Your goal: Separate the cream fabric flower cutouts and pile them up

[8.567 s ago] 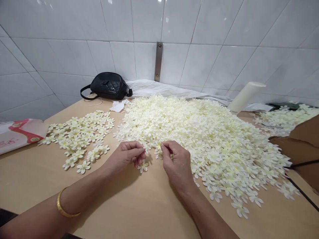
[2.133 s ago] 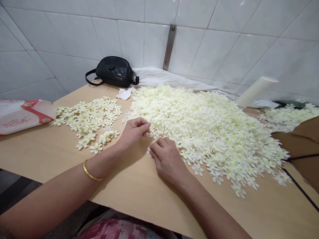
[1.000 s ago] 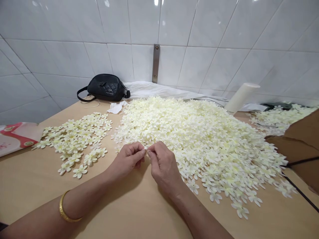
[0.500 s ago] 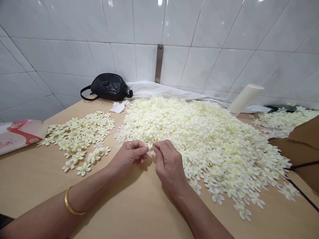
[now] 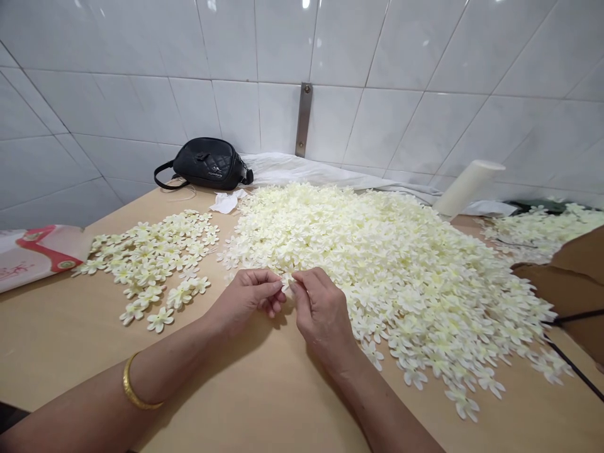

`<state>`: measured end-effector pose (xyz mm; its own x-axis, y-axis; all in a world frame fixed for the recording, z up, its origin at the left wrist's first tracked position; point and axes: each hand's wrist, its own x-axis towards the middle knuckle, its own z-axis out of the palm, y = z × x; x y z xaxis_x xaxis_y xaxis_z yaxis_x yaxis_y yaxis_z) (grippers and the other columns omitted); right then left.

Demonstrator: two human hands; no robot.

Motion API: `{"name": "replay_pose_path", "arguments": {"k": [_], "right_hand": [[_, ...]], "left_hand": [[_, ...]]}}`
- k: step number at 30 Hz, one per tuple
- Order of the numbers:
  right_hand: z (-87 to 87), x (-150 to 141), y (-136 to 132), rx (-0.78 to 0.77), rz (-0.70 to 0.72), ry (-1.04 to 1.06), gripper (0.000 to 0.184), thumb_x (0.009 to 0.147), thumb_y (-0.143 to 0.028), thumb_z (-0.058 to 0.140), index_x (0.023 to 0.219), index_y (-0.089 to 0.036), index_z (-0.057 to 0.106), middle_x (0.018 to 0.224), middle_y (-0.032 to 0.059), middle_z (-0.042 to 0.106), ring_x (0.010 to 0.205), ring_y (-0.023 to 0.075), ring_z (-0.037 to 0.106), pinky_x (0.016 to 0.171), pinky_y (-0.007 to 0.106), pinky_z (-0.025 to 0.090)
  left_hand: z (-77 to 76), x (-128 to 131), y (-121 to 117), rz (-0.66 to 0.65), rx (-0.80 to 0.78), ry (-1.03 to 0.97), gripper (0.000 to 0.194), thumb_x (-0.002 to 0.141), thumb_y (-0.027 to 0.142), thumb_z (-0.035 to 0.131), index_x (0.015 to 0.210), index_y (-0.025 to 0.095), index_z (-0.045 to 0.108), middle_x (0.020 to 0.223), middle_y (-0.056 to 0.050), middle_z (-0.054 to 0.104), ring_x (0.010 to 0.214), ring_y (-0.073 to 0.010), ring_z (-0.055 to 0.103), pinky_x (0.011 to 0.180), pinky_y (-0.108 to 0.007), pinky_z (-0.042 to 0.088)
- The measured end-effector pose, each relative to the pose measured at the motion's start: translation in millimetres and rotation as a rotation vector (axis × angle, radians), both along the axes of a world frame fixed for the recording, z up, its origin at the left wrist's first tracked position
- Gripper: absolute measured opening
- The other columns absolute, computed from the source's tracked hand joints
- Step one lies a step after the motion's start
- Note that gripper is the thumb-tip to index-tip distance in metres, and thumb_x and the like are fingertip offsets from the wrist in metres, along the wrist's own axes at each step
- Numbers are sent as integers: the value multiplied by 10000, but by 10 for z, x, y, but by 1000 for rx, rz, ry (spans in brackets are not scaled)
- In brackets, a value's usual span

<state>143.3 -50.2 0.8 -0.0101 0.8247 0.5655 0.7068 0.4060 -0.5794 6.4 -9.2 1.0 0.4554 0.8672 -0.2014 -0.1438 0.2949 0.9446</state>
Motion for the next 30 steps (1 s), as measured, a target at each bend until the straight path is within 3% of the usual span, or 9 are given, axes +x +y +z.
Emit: {"name": "replay_pose_path", "arguments": {"k": [5, 12, 18, 30], "right_hand": [[-14, -29, -10, 1, 36, -34, 163, 821, -143, 447, 772, -159, 602, 729, 36, 567, 674, 133, 534, 625, 247, 430], [-15, -13, -18, -127, 91, -17, 222, 833, -147, 426, 730, -166, 622, 682, 23, 576, 628, 124, 536, 598, 241, 415], [10, 22, -15, -226, 122, 56, 240, 837, -179, 429, 689, -178, 617, 660, 8, 595, 624, 124, 547, 606, 238, 415], [75, 53, -30, -256, 170, 56, 247, 832, -135, 416, 717, -175, 630, 676, 3, 600, 631, 110, 551, 609, 222, 408]], "left_hand": [[28, 8, -23, 76, 65, 83, 115, 674, 142, 528, 562, 129, 507, 465, 13, 491, 397, -69, 463, 422, -199, 367], [21, 6, -44, -47, 6, 14, 140, 684, 227, 568, 614, 107, 556, 506, -27, 554, 425, -92, 497, 458, -236, 422], [2, 6, -36, -75, 5, -25, 148, 670, 233, 599, 629, 93, 575, 548, -42, 585, 458, -89, 521, 505, -235, 439], [56, 4, -57, -111, 92, 78, 142, 682, 241, 564, 630, 108, 559, 502, -15, 554, 458, -116, 554, 498, -254, 466]]}}
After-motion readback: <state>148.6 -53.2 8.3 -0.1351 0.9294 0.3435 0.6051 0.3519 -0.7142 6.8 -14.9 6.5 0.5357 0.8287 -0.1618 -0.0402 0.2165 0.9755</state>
